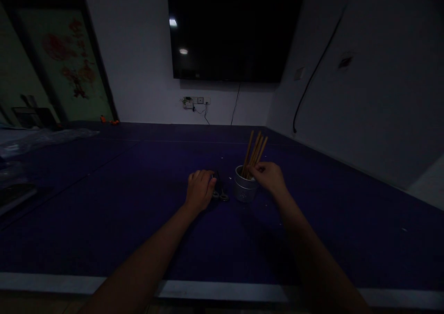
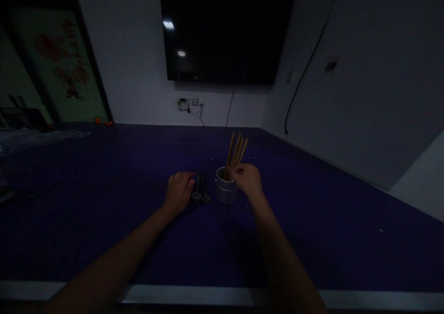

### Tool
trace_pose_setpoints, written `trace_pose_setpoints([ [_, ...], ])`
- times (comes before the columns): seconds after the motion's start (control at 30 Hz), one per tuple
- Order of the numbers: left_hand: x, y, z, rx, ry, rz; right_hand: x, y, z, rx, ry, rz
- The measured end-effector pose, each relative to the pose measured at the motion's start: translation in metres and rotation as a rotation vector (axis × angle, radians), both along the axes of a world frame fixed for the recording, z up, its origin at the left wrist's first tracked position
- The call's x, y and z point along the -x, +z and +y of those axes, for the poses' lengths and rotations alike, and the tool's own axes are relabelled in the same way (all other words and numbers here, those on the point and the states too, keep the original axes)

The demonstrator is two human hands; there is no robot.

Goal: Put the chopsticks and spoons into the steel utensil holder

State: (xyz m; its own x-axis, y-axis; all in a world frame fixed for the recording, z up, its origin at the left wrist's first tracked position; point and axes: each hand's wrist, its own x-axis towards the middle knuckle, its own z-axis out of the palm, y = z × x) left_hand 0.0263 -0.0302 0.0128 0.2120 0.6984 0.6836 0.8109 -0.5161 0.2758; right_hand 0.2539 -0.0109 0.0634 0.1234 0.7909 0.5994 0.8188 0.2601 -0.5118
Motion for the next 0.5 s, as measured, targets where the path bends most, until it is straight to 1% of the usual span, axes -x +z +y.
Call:
trace_pose_setpoints([
  [0.2,-0.0003,0.0,0.0003,0.01,-0.005,0.008,-0.0007,-0.0016,0.0001,-0.026,0.023,-0.008],
  [0.3,-0.0003,0.0001,0.0003,0.008,0.002,0.012,0.0003,-0.0011,-0.0007,-0.055,0.005,0.016],
  [0.37,-0.0002,0.0004,0.0005,0.005,0.012,0.02,-0.0001,-0.0007,-0.0011,-0.119,-0.053,0.061],
  [0.43,0.0,0.0007,0.001,0.007,0.028,0.033,-0.003,-0.0014,-0.0004,-0.176,-0.151,0.108],
  [0.5,0.0003,0.0004,0.002,0.014,0.048,0.05,-0.0079,-0.0037,0.0023,-0.164,-0.233,0.127],
])
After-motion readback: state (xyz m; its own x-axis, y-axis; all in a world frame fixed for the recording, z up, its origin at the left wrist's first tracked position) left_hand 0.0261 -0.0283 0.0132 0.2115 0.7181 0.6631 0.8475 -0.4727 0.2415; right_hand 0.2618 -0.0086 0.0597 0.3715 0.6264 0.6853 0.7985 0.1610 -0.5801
